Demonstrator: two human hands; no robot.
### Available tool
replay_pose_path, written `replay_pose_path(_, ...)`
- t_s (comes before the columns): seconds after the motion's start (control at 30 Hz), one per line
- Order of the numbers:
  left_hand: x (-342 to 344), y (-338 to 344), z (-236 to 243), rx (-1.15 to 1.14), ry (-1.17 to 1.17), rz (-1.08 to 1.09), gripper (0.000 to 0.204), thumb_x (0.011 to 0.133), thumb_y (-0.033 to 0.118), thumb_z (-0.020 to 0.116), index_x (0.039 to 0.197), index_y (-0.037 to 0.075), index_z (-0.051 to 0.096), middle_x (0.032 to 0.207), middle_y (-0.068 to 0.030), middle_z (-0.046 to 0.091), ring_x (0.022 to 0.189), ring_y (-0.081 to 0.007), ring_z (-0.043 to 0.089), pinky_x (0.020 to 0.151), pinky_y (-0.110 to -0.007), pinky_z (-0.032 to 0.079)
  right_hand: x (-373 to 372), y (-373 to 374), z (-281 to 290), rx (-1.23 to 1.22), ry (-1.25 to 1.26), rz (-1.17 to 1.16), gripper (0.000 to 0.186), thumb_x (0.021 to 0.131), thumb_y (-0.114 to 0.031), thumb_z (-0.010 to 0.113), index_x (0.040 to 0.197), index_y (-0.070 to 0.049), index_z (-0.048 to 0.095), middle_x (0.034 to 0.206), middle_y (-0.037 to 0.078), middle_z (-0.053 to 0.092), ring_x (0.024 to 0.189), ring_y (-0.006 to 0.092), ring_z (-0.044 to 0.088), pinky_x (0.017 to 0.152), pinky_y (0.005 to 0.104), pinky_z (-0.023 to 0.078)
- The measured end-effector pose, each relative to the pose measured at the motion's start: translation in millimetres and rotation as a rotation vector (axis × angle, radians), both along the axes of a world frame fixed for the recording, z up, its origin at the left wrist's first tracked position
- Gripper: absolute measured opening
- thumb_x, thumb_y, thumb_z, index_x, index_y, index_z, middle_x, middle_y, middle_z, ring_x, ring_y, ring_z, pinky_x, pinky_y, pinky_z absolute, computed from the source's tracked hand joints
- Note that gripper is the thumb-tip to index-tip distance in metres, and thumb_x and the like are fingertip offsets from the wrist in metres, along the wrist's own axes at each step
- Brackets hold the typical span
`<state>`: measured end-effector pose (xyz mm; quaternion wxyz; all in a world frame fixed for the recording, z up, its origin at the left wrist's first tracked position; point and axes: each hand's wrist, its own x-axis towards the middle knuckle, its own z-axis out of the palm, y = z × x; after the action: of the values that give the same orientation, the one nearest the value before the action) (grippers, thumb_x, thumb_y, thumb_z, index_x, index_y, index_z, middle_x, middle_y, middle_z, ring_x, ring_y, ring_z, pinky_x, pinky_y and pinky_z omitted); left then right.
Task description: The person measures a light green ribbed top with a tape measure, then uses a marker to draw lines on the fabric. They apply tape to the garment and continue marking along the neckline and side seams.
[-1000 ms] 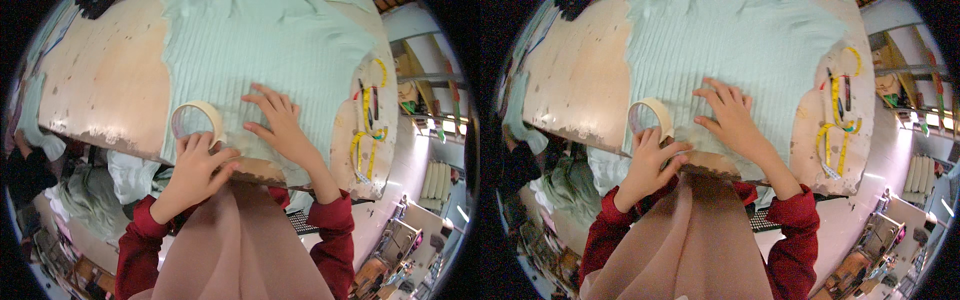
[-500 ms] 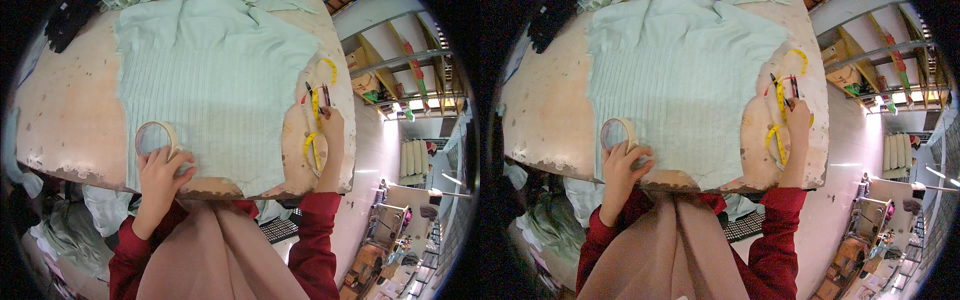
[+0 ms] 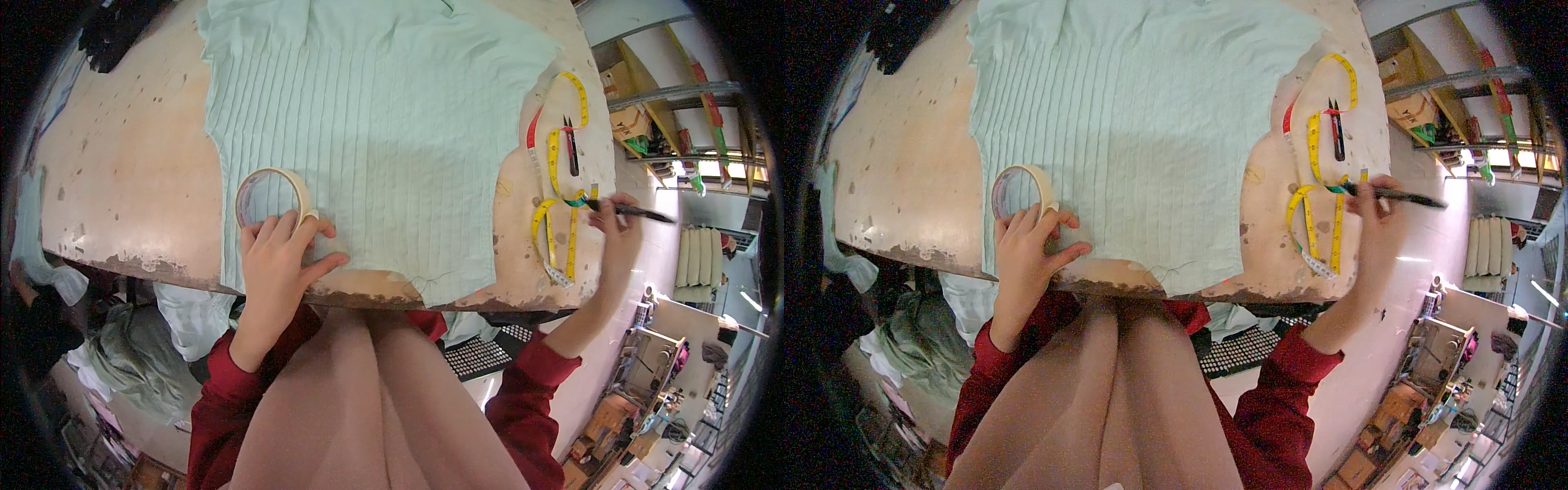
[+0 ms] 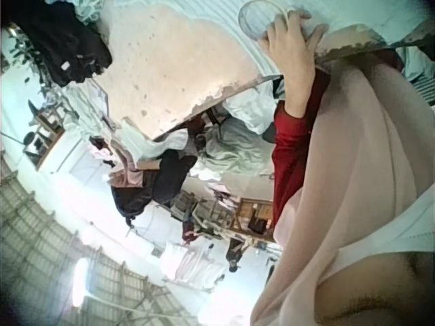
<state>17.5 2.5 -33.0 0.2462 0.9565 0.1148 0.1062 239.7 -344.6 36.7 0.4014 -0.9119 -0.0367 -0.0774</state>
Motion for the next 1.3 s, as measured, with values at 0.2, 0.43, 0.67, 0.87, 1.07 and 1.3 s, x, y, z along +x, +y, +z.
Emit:
replay_pose_path(0.2,1,1,1,0.015,-0.002,-0.023,0.032,0.072,0.037,0.080,0.091,0.018,0.063,0.075,0.0019,0.052,0.075,-0.0182,0.053,0.077,-0.035,0.032,-53,50,-74,0.146,0.057,0.150,0.015,0.098,-0.010,0.061,0.109,-0.001,0.057,0.093,0.006,0.063,0.075,0.0110,0.060,0.071,0.0251,0.050)
replay_pose_path(0.43,2,1,4,0.003,0.066,-0.015,0.033,0.073,0.039,0.079,0.092,0.017,0.063,0.077,0.0002,0.052,0.077,-0.0201,0.054,0.079,-0.037,0.033,-53,58,-77,-0.038,-0.059,0.125,0.017,0.098,-0.014,0.055,0.111,-0.002,0.055,0.092,0.007,0.060,0.082,0.0193,0.060,0.074,0.0322,0.049)
replay_pose_path(0.67,3,-2,8,0.015,0.079,-0.012,0.029,0.076,0.034,0.078,0.093,0.016,0.063,0.081,-0.0015,0.054,0.080,-0.0219,0.055,0.082,-0.038,0.034,-53,47,-56,0.501,0.286,0.072,0.036,0.098,-0.010,0.051,0.133,-0.010,0.046,0.087,0.002,0.051,0.053,0.0045,0.036,0.049,0.0188,0.031)
replay_pose_path(0.87,-13,8,11,-0.045,-0.066,0.005,0.023,0.082,0.010,0.067,0.104,0.019,0.067,0.088,-0.0058,0.055,0.089,-0.0272,0.054,0.085,-0.041,0.034,-64,70,-20,1.081,0.410,0.016,0.042,0.098,-0.009,0.051,0.138,-0.015,0.042,0.097,0.005,0.058,0.065,0.0064,0.054,0.059,0.0214,0.045)
replay_pose_path(1.07,-41,5,4,0.102,-0.011,-0.076,0.047,0.077,0.004,0.064,0.120,0.024,0.066,0.097,-0.0116,0.047,0.098,-0.0313,0.047,0.086,-0.045,0.029,-72,118,20,1.699,0.543,0.319,0.026,0.102,-0.024,0.050,0.126,-0.015,0.054,0.080,-0.002,0.051,0.070,0.0033,0.049,0.063,0.0214,0.040)
replay_pose_path(1.3,-43,-5,-20,0.141,-0.051,-0.085,0.047,0.078,0.019,0.067,0.123,0.031,0.068,0.110,-0.0120,0.056,0.094,-0.0314,0.048,0.090,-0.046,0.030,-78,198,-34,1.075,0.995,0.708,0.039,0.099,-0.035,0.053,0.128,-0.008,0.055,0.060,-0.005,0.039,0.048,0.0041,0.032,0.043,0.0234,0.025)
